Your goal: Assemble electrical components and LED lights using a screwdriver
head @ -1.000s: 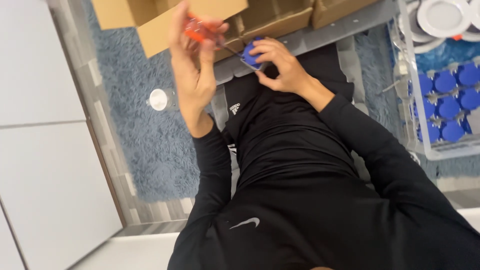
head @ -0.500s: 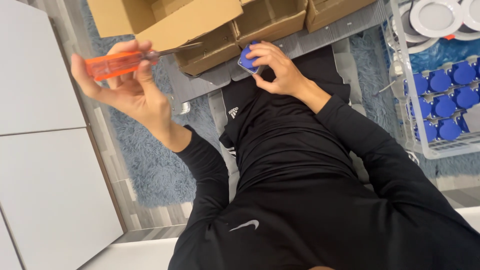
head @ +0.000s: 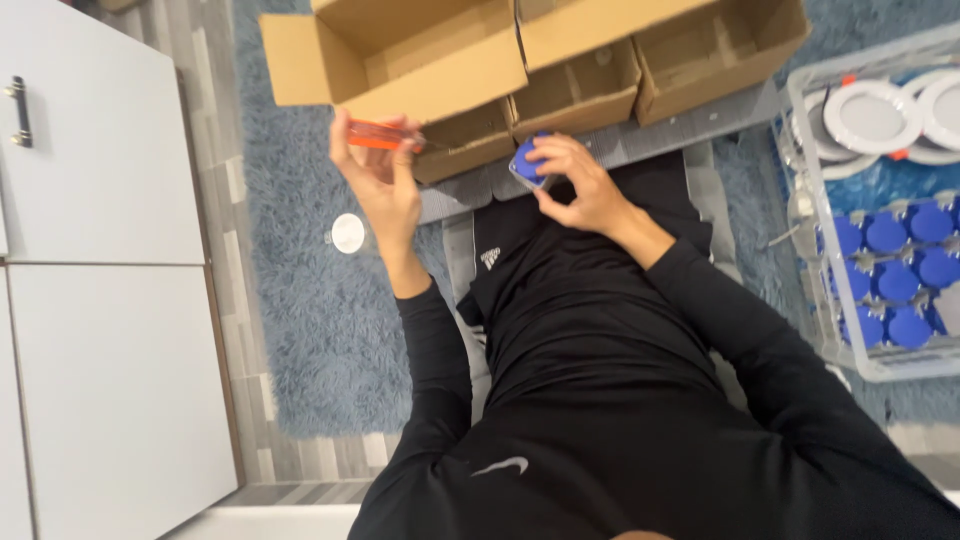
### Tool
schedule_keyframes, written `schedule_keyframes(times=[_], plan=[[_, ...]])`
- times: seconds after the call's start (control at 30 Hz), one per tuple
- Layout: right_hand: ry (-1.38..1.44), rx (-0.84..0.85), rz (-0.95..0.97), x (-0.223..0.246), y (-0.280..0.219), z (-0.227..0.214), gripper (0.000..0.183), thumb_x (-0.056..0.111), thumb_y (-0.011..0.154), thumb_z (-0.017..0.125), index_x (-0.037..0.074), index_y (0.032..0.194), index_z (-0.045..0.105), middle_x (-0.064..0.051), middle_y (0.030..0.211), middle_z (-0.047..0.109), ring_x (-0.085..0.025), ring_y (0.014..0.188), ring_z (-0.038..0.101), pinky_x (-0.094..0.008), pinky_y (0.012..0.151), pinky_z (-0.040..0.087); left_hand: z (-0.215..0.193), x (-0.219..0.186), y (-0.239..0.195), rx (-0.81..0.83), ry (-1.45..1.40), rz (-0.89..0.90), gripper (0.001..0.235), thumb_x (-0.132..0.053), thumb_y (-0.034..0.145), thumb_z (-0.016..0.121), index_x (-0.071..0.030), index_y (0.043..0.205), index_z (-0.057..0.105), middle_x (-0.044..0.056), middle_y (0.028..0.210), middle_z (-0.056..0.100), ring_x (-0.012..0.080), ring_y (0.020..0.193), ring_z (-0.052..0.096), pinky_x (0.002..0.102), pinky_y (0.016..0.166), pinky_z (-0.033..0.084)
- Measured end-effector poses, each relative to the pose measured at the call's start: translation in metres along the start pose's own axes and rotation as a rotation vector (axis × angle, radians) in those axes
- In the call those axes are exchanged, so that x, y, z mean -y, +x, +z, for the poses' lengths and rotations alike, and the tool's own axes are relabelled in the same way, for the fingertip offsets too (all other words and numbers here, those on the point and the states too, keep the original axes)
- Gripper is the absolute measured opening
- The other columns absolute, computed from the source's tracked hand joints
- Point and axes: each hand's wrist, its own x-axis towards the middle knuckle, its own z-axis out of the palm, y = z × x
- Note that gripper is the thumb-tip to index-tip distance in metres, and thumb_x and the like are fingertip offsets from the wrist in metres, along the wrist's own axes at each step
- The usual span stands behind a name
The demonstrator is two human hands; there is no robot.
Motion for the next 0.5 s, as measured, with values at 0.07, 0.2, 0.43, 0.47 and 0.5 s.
schedule_keyframes(times=[0.07, 0.2, 0.43, 0.47, 0.5], plan=[[-0.006, -0.081, -0.075, -0.009, 0.001, 0.002, 0.032, 0.001, 0.088, 0.088, 0.0, 0.116, 0.072, -0.021, 0.131, 0.077, -0.046, 0.127, 0.071, -0.061, 0.117, 0.048, 0.01, 0.011, 0.003, -0.02, 0.027, 0.065, 0.076, 0.001, 0.115, 0.069, -0.021, 0.172, 0.025, 0.019, 0.131, 0.071, 0.0301, 0.117, 0.077, 0.044, 0.096, 0.07], [0.009, -0.093, -0.056, -0.004, 0.0, 0.005, 0.03, 0.004, 0.09, 0.088, 0.0, 0.115, 0.073, -0.02, 0.131, 0.077, -0.045, 0.127, 0.071, -0.06, 0.117, 0.049, 0.017, 0.024, -0.004, -0.015, -0.043, 0.017, 0.078, 0.0, 0.113, 0.07, -0.019, 0.172, 0.024, 0.02, 0.13, 0.071, 0.0306, 0.116, 0.077, 0.041, 0.094, 0.071], [0.002, -0.11, -0.072, -0.005, 0.0, 0.005, 0.03, 0.004, 0.089, 0.087, 0.0, 0.115, 0.072, -0.02, 0.13, 0.077, -0.045, 0.127, 0.072, -0.06, 0.116, 0.05, 0.03, 0.028, -0.002, 0.0, -0.034, 0.043, 0.08, 0.003, 0.111, 0.07, -0.015, 0.171, 0.022, 0.021, 0.132, 0.07, 0.0344, 0.118, 0.079, 0.04, 0.093, 0.072], [0.001, -0.111, -0.075, -0.006, 0.001, 0.005, 0.03, 0.004, 0.089, 0.087, 0.0, 0.115, 0.072, -0.02, 0.13, 0.077, -0.045, 0.127, 0.072, -0.06, 0.116, 0.05, 0.029, 0.032, -0.001, 0.0, -0.035, 0.046, 0.08, 0.003, 0.111, 0.07, -0.015, 0.171, 0.022, 0.021, 0.132, 0.07, 0.0344, 0.118, 0.079, 0.04, 0.093, 0.072], [0.001, -0.112, -0.077, -0.006, 0.0, 0.006, 0.031, 0.004, 0.089, 0.087, 0.0, 0.115, 0.072, -0.02, 0.13, 0.077, -0.045, 0.127, 0.072, -0.06, 0.116, 0.05, 0.027, 0.035, -0.002, -0.007, -0.016, 0.061, 0.079, 0.003, 0.11, 0.07, -0.014, 0.171, 0.022, 0.022, 0.132, 0.07, 0.0351, 0.118, 0.078, 0.041, 0.093, 0.072]])
